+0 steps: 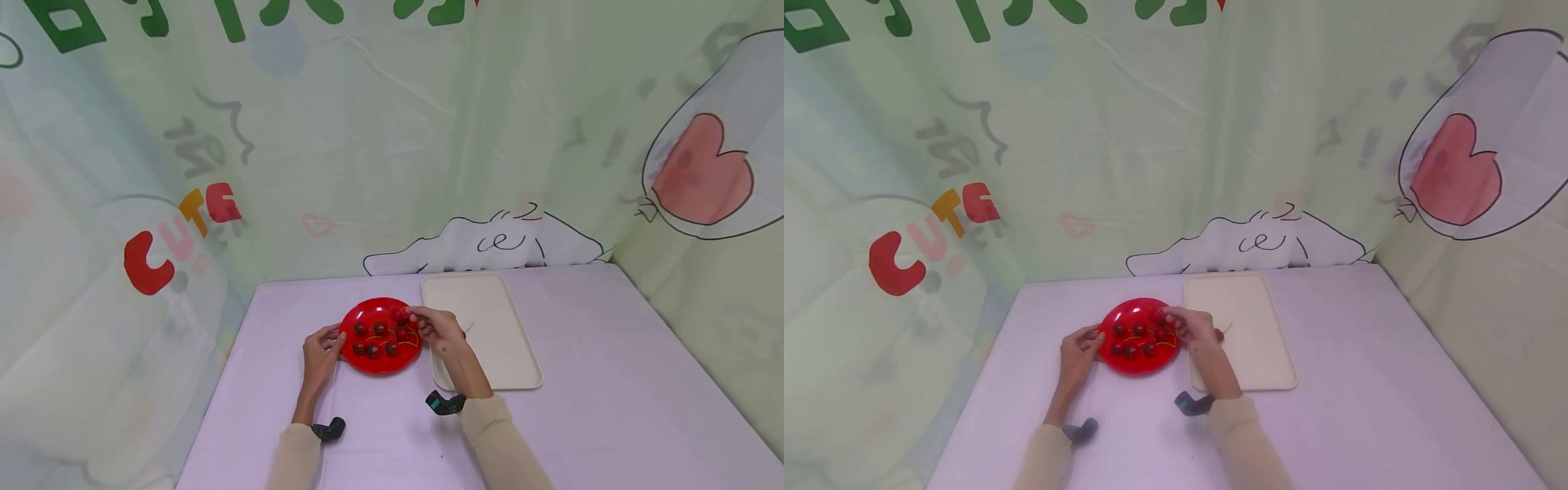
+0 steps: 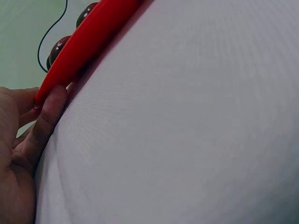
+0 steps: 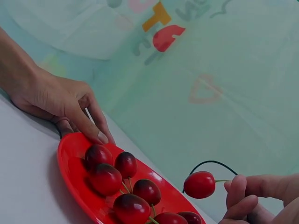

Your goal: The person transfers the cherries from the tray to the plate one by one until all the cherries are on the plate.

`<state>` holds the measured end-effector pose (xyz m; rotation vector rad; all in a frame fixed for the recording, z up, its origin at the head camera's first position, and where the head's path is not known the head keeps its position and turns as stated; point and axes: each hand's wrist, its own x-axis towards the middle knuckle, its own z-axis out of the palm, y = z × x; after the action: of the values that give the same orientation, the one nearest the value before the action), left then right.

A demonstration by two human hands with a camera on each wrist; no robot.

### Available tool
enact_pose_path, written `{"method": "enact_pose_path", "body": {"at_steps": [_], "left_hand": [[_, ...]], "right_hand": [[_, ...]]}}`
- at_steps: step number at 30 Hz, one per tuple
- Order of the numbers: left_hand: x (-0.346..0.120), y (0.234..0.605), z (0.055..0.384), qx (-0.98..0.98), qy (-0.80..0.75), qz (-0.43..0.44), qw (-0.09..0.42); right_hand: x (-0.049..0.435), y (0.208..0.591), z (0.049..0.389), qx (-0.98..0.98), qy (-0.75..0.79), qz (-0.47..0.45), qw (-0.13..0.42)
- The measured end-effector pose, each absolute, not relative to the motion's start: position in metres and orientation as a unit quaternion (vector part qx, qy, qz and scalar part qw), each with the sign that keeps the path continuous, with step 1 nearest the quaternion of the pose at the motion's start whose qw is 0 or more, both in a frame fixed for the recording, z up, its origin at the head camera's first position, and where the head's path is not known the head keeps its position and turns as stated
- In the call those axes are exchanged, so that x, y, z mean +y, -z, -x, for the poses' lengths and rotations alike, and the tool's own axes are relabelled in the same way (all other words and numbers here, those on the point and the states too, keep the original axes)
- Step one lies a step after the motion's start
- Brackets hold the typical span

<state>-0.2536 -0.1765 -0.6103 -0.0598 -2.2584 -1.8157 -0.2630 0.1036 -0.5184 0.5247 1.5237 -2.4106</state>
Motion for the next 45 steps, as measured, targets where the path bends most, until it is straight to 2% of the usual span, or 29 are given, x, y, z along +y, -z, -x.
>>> {"method": "enact_pose_path", "body": {"at_steps": [30,45], "left_hand": [[-0.18,0.61,0.256,-0.767,0.629,0.034,0.126],[-0.179,0.61,0.257,-0.781,0.612,0.024,0.124]], "right_hand": [[0.083,0.526,0.28,0.632,0.747,-0.165,0.123],[0.071,0.527,0.277,0.8,0.586,-0.123,0.044]]}}
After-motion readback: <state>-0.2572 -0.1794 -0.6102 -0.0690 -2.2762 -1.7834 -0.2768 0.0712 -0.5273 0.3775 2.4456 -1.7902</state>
